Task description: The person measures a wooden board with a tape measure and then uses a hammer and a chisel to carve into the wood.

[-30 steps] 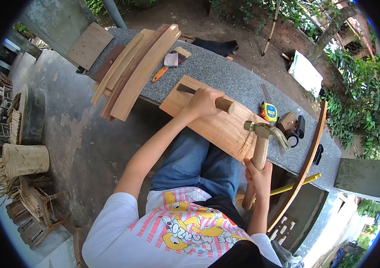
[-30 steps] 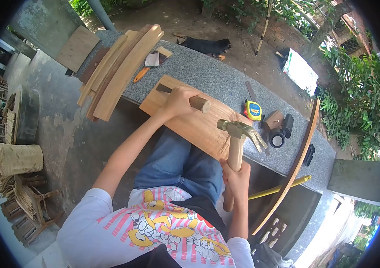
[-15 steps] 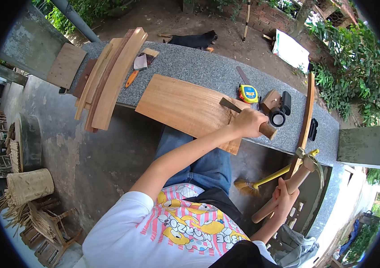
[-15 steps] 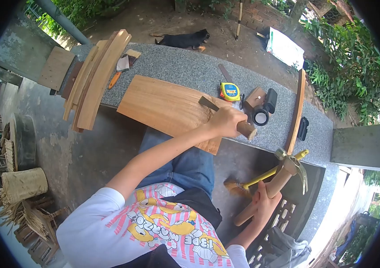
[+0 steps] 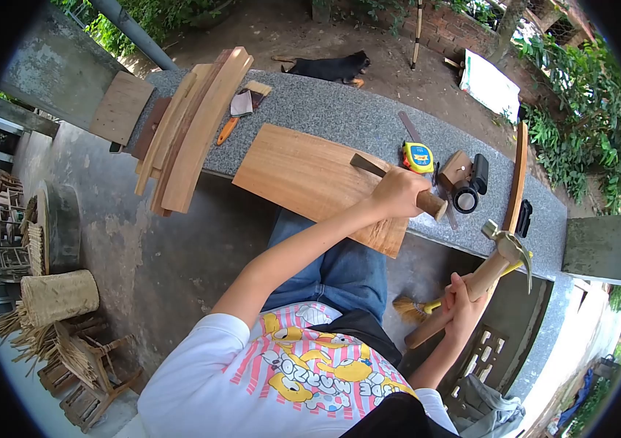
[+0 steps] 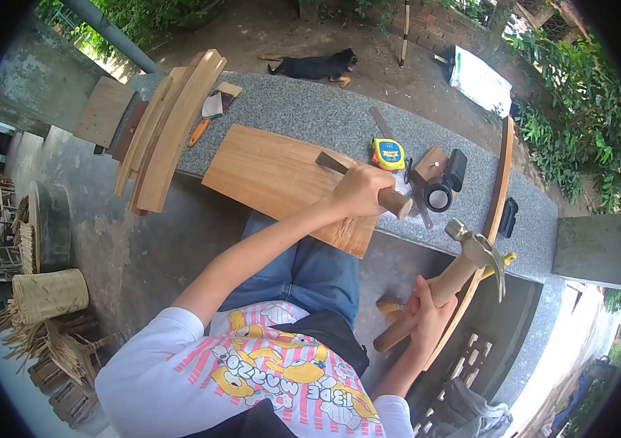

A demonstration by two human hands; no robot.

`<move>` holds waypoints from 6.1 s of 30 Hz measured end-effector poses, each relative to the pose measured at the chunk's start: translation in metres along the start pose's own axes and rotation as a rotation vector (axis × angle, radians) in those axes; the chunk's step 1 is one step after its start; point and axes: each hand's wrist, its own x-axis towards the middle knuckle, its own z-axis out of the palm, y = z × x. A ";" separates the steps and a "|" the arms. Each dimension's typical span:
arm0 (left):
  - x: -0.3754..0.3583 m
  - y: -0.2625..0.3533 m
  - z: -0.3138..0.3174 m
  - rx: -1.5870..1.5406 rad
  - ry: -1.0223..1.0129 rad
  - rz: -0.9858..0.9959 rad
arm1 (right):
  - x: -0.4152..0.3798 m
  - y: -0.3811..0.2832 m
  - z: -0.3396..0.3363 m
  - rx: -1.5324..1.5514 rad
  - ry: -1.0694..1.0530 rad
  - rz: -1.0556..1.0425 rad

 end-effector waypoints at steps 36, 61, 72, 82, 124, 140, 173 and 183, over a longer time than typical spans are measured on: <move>-0.029 -0.061 -0.111 0.119 0.091 -0.193 | 0.027 -0.016 0.118 -0.219 -0.315 0.107; -0.005 -0.009 -0.022 -0.020 0.021 -0.059 | -0.026 -0.022 0.011 -0.156 -0.074 0.018; 0.009 0.012 0.008 -0.101 0.010 0.030 | -0.007 0.001 0.000 -0.016 0.055 -0.007; 0.002 -0.012 -0.021 -0.021 -0.031 -0.043 | 0.007 -0.006 0.028 -0.046 -0.065 0.034; -0.034 -0.068 -0.146 0.081 0.159 -0.217 | 0.032 -0.004 0.164 -0.157 -0.407 0.100; -0.045 -0.002 -0.073 0.010 0.069 -0.117 | -0.026 -0.011 0.046 -0.173 -0.227 0.143; -0.062 -0.006 -0.078 0.047 0.053 -0.148 | -0.009 0.024 0.033 -0.267 -0.287 0.009; -0.079 -0.026 -0.110 0.154 0.063 -0.151 | -0.009 0.017 0.072 -0.192 -0.373 0.162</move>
